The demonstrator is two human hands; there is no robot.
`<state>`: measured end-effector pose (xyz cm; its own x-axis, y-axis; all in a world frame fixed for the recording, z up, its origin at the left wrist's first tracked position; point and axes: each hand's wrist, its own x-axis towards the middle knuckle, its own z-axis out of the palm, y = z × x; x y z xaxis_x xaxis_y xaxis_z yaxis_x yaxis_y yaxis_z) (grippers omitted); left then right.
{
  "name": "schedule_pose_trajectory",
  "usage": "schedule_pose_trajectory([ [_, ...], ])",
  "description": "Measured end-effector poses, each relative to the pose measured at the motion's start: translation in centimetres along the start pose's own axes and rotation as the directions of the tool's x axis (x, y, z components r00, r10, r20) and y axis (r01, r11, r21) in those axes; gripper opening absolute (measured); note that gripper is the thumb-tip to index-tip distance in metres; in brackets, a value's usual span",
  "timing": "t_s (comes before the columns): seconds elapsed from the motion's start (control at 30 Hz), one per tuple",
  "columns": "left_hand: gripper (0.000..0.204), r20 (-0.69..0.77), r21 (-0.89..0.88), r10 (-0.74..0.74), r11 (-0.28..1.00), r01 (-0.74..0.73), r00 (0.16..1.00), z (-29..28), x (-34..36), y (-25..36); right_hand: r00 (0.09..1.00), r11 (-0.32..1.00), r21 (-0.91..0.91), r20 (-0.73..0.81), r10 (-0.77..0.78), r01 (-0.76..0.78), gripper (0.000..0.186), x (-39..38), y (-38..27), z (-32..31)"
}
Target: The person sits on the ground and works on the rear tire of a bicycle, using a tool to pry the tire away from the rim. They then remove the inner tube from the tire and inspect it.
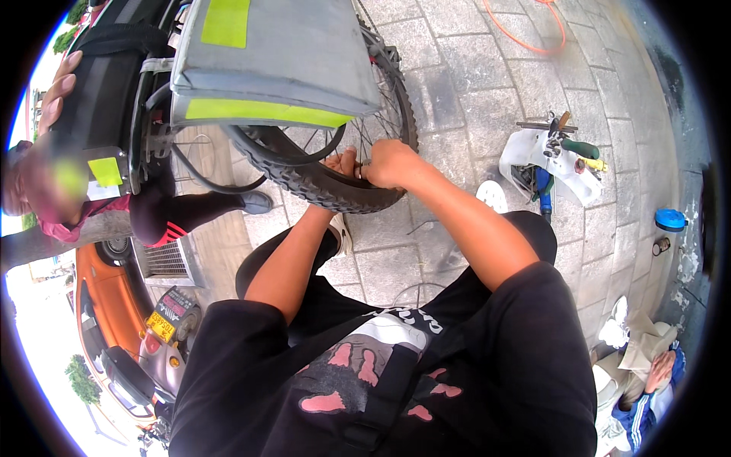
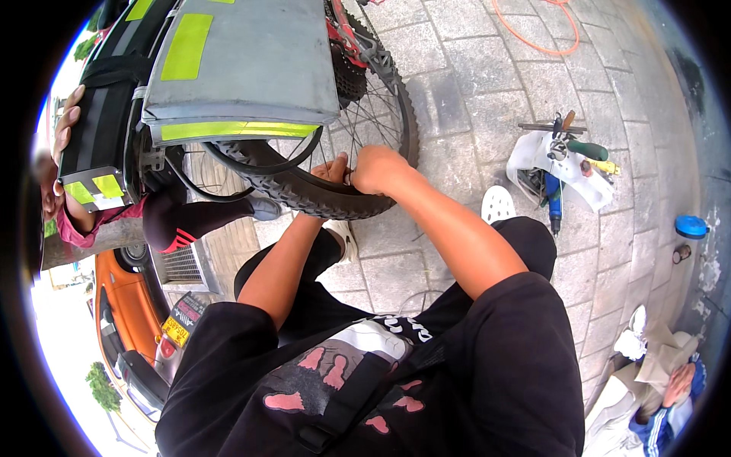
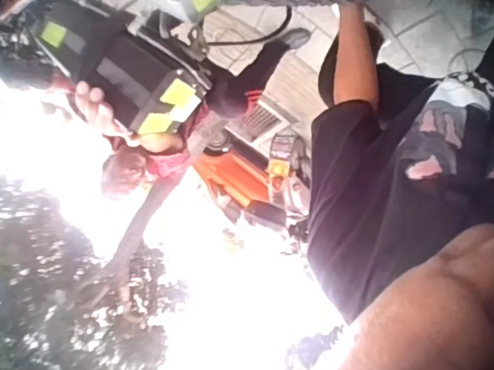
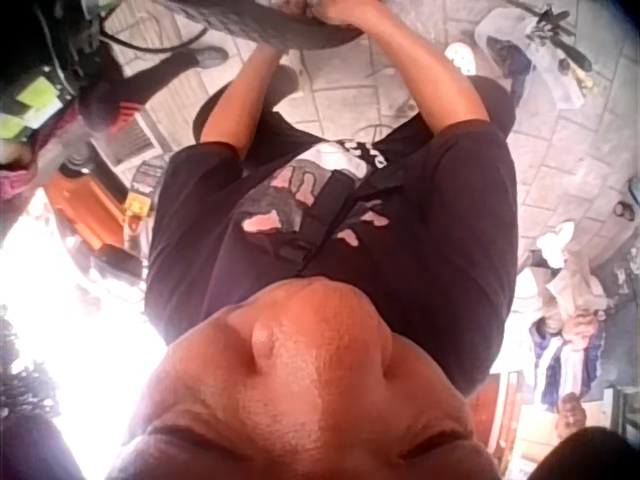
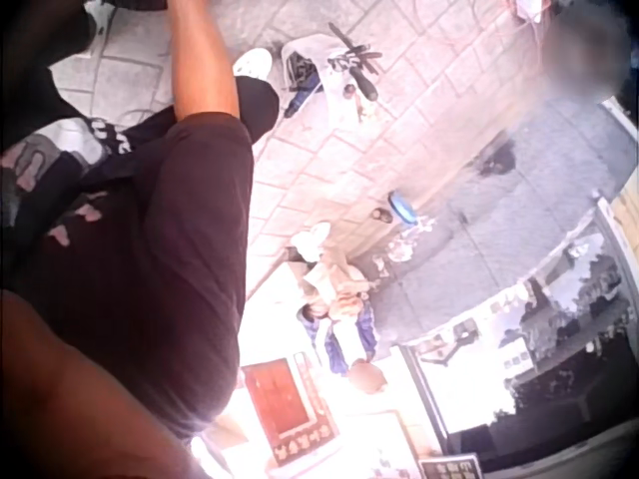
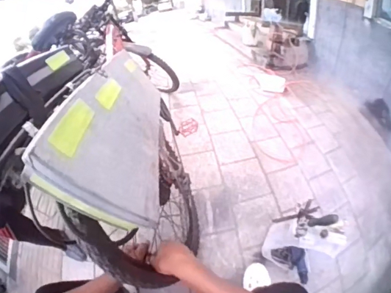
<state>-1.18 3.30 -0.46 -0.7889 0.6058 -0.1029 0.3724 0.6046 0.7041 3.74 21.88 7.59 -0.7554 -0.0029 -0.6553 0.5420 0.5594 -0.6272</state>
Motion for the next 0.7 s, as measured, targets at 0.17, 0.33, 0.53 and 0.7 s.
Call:
schedule_pose_trajectory([
  [0.17, 0.046, 0.069, 0.009, -0.119, 0.993, 0.118, 0.991, 0.9, 0.2, -0.1, 0.982, 0.965, -0.249, -0.143, -0.123, 0.085, 0.035, 2.2, 1.4, 1.5],
  [0.33, 0.039, -0.061, 0.228, 0.145, 0.965, -0.128, 0.987, 2.9, 0.0, -4.1, 0.984, 0.960, -0.259, -0.106, -0.141, 0.109, 0.032, 2.9, 1.7, 1.6],
  [0.53, 0.024, -0.079, 0.634, 0.427, 0.719, -0.285, 0.901, 2.1, -0.7, -1.6, 0.990, 0.961, -0.259, -0.078, -0.120, 0.096, 0.031, 3.3, 2.6, 1.6],
  [0.7, 0.025, -0.092, 0.614, 0.437, 0.732, -0.294, 0.895, 2.0, -0.1, -2.7, 0.990, 0.958, -0.264, -0.053, -0.132, 0.114, 0.035, 3.3, 2.7, 1.6],
])
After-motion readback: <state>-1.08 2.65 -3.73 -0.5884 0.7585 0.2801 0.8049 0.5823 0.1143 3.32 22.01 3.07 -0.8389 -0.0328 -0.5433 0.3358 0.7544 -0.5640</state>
